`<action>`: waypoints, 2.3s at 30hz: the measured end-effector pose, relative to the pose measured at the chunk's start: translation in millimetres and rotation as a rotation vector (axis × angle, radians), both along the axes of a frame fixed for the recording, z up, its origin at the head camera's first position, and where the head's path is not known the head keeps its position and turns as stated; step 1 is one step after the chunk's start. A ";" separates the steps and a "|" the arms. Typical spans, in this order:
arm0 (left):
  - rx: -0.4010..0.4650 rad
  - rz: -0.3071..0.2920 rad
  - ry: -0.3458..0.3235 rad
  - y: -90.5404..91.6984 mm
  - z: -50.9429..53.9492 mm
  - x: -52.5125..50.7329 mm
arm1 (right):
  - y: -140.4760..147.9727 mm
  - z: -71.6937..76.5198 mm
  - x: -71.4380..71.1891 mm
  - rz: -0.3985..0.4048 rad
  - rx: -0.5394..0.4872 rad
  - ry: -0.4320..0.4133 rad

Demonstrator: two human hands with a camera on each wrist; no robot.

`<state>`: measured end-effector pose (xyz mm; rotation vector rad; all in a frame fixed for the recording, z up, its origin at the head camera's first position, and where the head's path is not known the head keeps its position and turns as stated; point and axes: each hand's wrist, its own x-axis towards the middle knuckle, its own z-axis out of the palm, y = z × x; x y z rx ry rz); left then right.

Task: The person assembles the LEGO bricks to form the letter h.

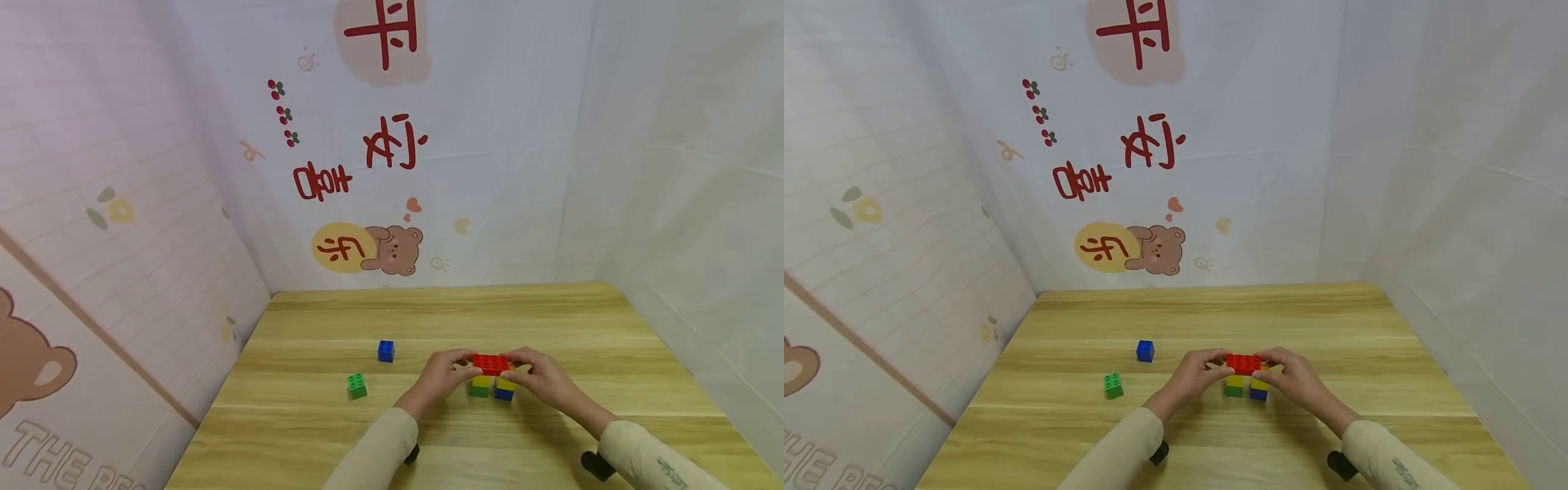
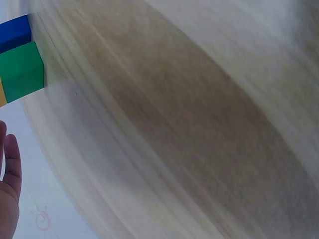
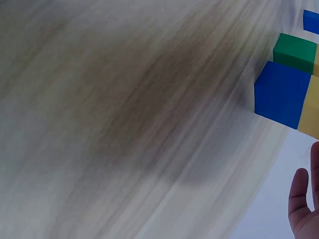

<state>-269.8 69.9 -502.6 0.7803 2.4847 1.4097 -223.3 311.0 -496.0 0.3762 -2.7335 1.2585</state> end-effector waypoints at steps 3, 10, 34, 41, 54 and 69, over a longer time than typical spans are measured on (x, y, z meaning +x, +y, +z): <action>-0.006 -0.003 0.008 -0.7 -1.2 -0.8 | -0.8 -3.9 -0.7 -0.011 -0.001 -0.002; 0.024 -0.010 -0.035 -1.7 3.9 -0.5 | -2.7 -5.7 1.1 -0.032 -0.019 -0.028; -0.008 -0.024 -0.049 3.0 1.6 -2.0 | 5.3 -9.3 2.8 -0.030 0.016 -0.073; -0.044 -0.012 -0.039 3.2 3.4 -2.4 | 7.8 -9.7 2.5 -0.030 0.027 -0.082; -0.057 0.006 -0.047 2.3 0.5 -3.0 | 2.7 -4.4 1.7 -0.009 0.010 0.036; -0.020 0.014 -0.034 -14.7 -1.6 -5.3 | -11.8 -4.6 -5.5 0.031 -0.006 -0.035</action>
